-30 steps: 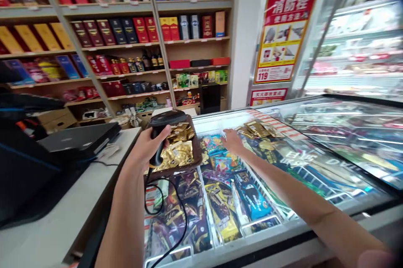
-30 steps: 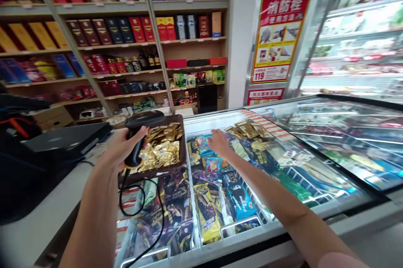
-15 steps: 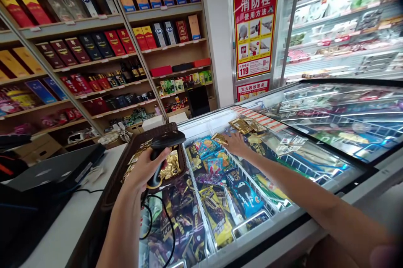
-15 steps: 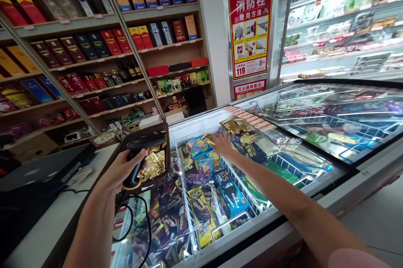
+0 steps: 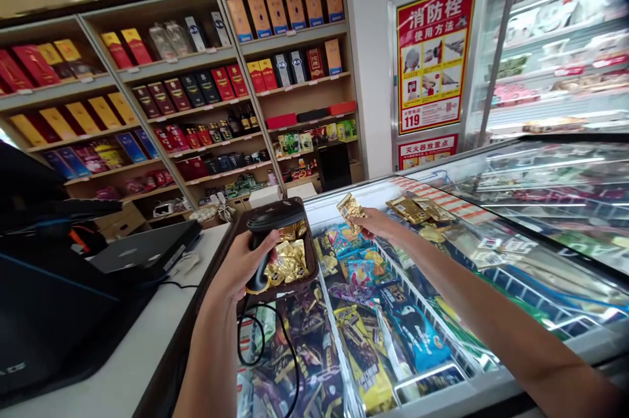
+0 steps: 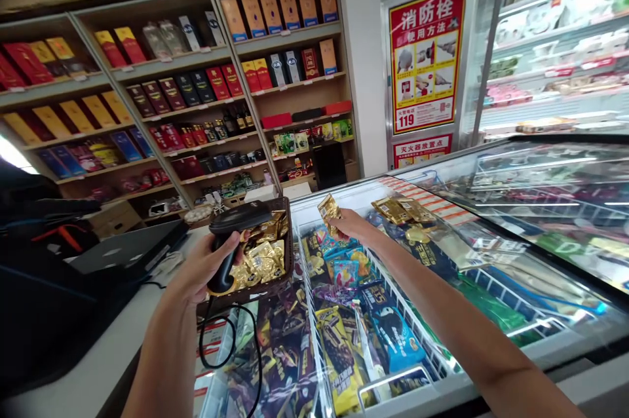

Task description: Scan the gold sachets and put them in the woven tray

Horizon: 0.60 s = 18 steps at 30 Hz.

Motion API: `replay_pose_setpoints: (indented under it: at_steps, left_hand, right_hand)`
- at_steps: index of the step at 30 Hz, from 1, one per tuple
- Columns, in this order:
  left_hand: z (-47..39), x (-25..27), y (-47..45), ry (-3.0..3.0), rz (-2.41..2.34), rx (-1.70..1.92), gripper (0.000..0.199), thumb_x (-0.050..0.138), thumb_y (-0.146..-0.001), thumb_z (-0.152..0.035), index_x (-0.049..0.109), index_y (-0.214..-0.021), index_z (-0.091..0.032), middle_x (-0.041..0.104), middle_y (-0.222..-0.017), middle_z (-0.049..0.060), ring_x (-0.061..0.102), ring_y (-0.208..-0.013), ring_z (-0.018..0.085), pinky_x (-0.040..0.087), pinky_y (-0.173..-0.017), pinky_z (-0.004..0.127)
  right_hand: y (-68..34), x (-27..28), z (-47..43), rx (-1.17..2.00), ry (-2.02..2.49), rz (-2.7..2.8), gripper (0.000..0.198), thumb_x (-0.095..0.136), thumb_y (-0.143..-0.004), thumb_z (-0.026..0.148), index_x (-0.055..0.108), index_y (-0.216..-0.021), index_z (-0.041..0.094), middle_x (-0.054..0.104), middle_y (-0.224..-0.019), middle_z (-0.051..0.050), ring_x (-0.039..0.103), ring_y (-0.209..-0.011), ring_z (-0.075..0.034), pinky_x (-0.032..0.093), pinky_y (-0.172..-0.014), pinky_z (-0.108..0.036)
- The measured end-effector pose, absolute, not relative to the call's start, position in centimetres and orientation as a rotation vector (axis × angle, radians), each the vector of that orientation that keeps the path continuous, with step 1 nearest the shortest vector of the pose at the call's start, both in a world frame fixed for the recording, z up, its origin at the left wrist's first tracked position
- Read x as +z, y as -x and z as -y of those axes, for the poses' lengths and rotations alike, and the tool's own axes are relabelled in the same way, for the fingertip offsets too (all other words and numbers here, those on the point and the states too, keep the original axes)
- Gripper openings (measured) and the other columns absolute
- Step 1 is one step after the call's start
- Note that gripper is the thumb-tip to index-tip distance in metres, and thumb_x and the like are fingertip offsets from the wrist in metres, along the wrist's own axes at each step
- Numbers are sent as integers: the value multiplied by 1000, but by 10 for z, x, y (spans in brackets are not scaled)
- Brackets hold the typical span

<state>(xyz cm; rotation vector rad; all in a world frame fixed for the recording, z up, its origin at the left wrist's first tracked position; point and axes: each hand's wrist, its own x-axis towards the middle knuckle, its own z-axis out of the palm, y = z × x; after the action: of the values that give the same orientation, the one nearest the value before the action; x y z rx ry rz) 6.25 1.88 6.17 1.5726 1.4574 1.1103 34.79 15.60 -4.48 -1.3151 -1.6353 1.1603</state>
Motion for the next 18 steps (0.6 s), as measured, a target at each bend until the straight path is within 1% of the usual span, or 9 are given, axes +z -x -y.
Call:
replay_pose_setpoints:
  at_steps: [2,5,7,11,14,16,18]
  left_hand:
    - [-19,61,-60,-1579,-1468,1109,50,68,-73,-65,54,-81,-18,58,-61,0,49,-55,12,32,-49,21]
    - [-22,57,-59,-1606,-1500,1102,48,68,-74,-63,56,-82,-17,59,-63,0,51,-58,12,34,-52,22]
    - [-25,54,-60,-1619,-1527,1102,47,68,-74,-62,57,-82,-17,60,-63,0,52,-59,13,35,-54,23]
    - [-26,52,-64,-1662,-1571,1062,48,67,-74,-63,58,-80,-17,58,-61,-1,51,-56,13,33,-52,23]
    - [-24,53,-68,-1679,-1564,986,46,68,-74,-61,58,-80,-17,58,-61,-1,51,-57,12,32,-52,22]
    - [-24,53,-69,-1683,-1545,947,45,68,-74,-60,57,-80,-17,58,-62,-1,51,-58,12,33,-53,23]
    - [-24,53,-70,-1681,-1548,927,44,68,-75,-60,56,-81,-17,59,-63,0,51,-58,13,34,-53,23]
  right_hand:
    - [-345,-35,-149,1264,1189,1606,38,68,-81,52,56,-91,18,63,-62,-1,57,-52,-12,40,-46,-21]
    - [-346,-25,-141,1361,1085,1635,50,74,-75,55,56,-102,18,67,-75,-3,62,-58,-14,42,-48,-22]
    - [-348,-22,-138,1363,1102,1673,54,75,-73,55,56,-106,18,69,-81,-5,65,-62,-17,43,-49,-23]
    - [-353,-19,-132,1336,1135,1730,61,76,-73,55,53,-117,19,71,-93,-8,67,-68,-18,46,-54,-25]
    - [-356,-16,-129,1355,1090,1790,59,75,-74,55,54,-116,20,70,-98,-8,67,-70,-18,48,-56,-27]
    - [-358,-13,-128,1376,1066,1826,57,76,-73,55,55,-114,20,69,-97,-7,66,-71,-18,50,-59,-28]
    - [-359,-12,-127,1400,1043,1845,59,76,-72,54,56,-115,20,68,-96,-7,66,-72,-19,52,-62,-30]
